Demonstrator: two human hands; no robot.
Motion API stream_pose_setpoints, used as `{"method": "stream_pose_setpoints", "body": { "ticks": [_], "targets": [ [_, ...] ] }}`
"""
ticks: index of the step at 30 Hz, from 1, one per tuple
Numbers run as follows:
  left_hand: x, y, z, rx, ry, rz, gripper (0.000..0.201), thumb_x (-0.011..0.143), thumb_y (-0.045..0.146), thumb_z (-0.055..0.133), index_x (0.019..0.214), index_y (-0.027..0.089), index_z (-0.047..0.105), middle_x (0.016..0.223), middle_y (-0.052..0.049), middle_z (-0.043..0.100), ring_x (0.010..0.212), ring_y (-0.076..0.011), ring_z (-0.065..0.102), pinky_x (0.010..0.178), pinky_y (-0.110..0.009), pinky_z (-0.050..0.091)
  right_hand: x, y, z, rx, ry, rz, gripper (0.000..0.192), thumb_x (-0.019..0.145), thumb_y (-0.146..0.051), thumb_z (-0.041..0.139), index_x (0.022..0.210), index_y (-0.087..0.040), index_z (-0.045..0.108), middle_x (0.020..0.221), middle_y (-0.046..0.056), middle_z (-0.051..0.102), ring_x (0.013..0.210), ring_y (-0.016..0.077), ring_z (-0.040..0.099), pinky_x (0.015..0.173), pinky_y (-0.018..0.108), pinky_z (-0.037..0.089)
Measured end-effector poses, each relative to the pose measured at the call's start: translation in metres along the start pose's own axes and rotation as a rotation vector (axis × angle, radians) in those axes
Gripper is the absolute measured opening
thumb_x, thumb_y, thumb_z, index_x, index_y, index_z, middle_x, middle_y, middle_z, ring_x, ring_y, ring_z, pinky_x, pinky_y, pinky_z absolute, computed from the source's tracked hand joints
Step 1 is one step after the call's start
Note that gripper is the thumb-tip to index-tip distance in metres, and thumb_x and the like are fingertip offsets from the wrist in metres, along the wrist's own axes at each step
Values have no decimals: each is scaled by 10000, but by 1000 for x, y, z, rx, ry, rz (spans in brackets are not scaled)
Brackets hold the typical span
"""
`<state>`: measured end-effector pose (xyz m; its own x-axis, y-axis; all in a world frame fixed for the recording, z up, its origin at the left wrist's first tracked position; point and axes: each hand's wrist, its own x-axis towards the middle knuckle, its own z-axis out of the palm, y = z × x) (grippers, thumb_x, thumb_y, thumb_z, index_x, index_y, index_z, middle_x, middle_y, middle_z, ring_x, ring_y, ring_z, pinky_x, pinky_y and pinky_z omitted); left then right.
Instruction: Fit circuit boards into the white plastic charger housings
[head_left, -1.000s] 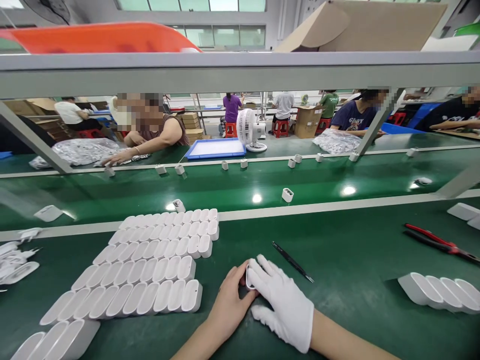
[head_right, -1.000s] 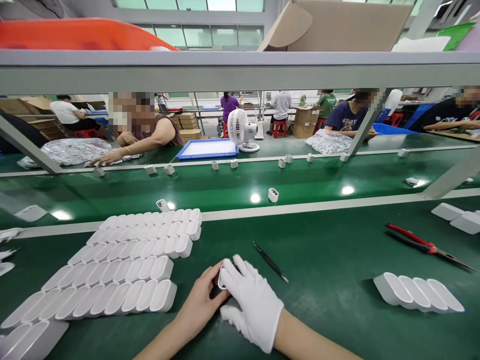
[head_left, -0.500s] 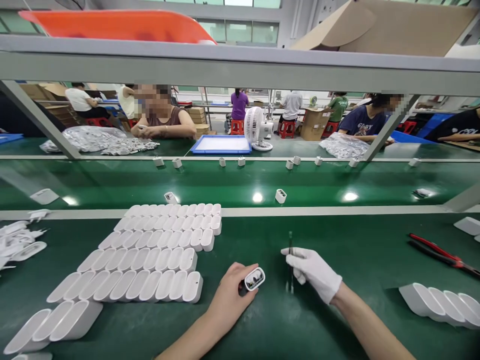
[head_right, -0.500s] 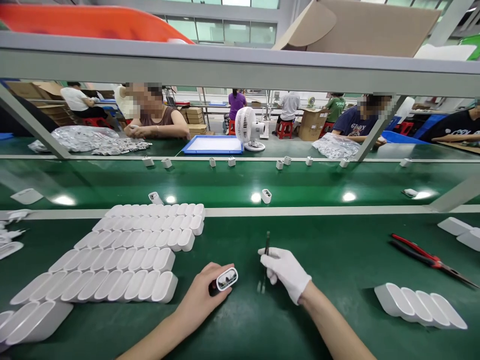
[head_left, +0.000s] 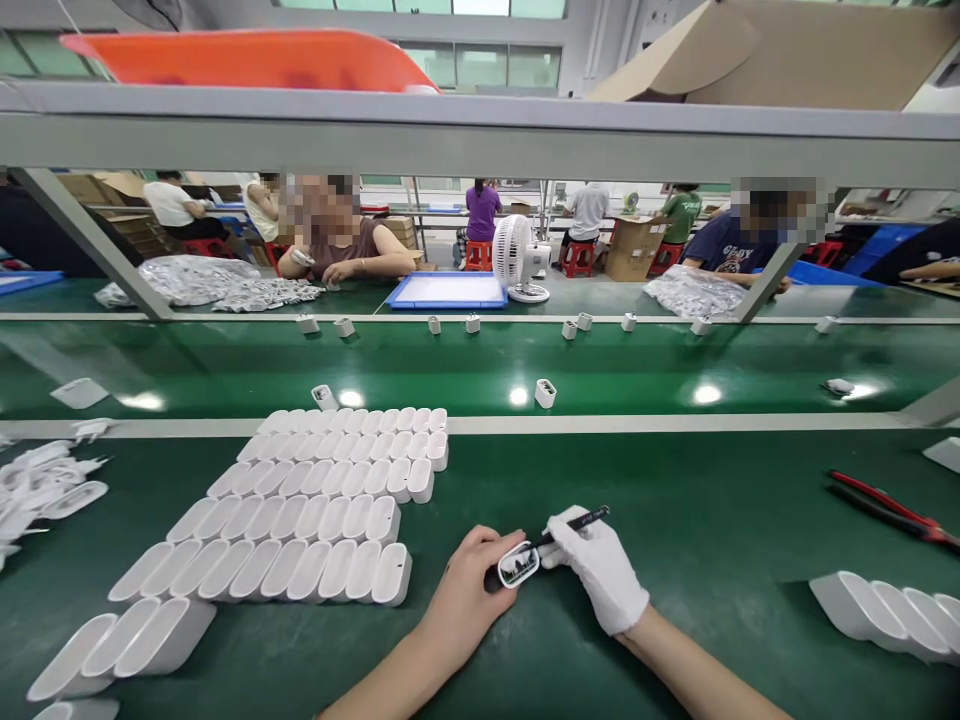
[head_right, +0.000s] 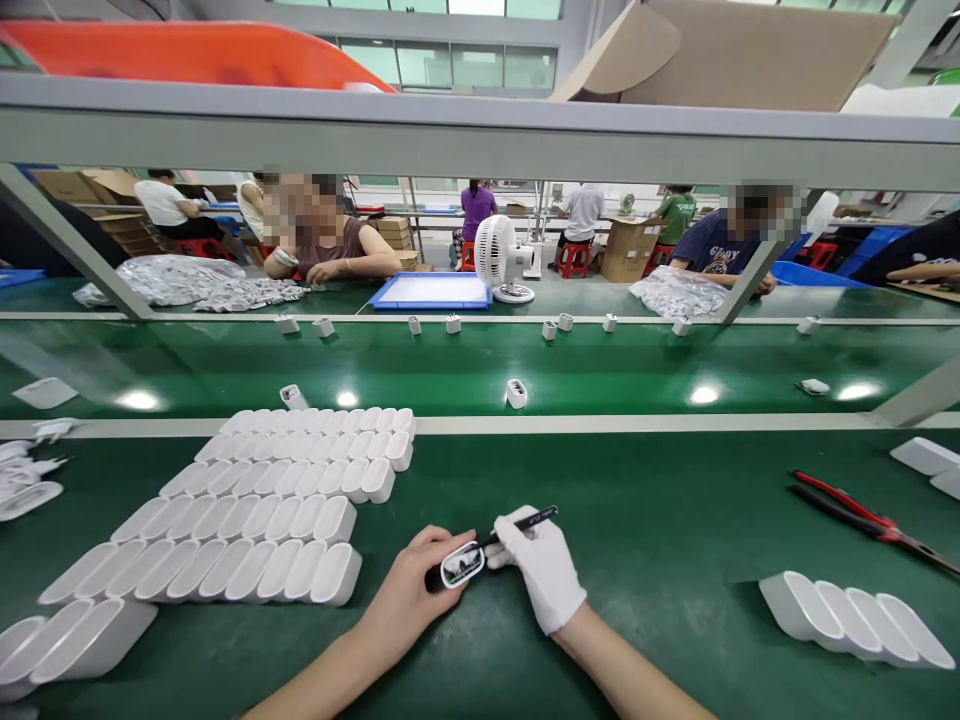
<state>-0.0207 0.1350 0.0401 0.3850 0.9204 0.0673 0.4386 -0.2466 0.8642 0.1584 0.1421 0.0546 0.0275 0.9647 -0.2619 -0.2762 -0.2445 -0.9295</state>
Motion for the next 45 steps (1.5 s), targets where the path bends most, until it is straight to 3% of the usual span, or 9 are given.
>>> {"method": "stream_pose_setpoints", "body": {
  "ticks": [12,20,25,36,39,42,45],
  "targets": [
    [-2,9,-2,3,2,-62,458,773,120,546,1186,307,611,937,-26,580,834,-179,573,733,-284,448,2,8,5,-136,51,-97,281,650,-419,741,639,-189,579,556,-12,609,547,176,615,577,296,508],
    [-4,7,2,-15,29,-58,458,745,90,544,1152,280,635,957,-38,560,849,-188,580,732,-288,454,-2,-8,1,-83,74,-170,372,705,-519,685,675,-168,567,482,15,628,422,143,582,509,257,463],
    [-4,6,3,-26,23,-28,511,726,49,531,1168,287,627,969,-40,559,866,-187,577,724,-281,447,-4,-2,7,-59,-26,-128,369,690,-495,707,667,-163,546,485,3,630,409,115,562,498,232,451],
    [-2,10,1,-31,11,-36,528,716,45,525,1177,283,627,971,-47,585,890,-189,576,742,-277,438,-2,10,14,-101,17,-98,358,652,-485,715,653,-166,551,460,-26,581,380,111,529,431,221,440],
    [-2,7,0,-56,18,-56,469,730,90,548,1149,275,647,972,-49,593,869,-195,583,725,-279,437,2,4,6,-45,66,-158,376,696,-525,666,682,-172,536,467,-13,591,392,116,541,448,223,443],
    [-1,3,0,-128,35,-116,369,733,162,617,1089,239,679,966,-53,624,824,-196,587,724,-284,438,14,-2,-15,-93,217,-222,398,757,-576,566,682,-193,490,424,-36,534,345,97,475,388,205,373],
    [1,5,1,-454,102,-220,394,730,283,699,1105,170,650,920,-67,654,768,-184,584,641,-252,450,27,0,-36,-327,225,-138,413,777,-592,505,621,-220,412,377,-79,402,290,79,339,321,210,255]
  ]
}}
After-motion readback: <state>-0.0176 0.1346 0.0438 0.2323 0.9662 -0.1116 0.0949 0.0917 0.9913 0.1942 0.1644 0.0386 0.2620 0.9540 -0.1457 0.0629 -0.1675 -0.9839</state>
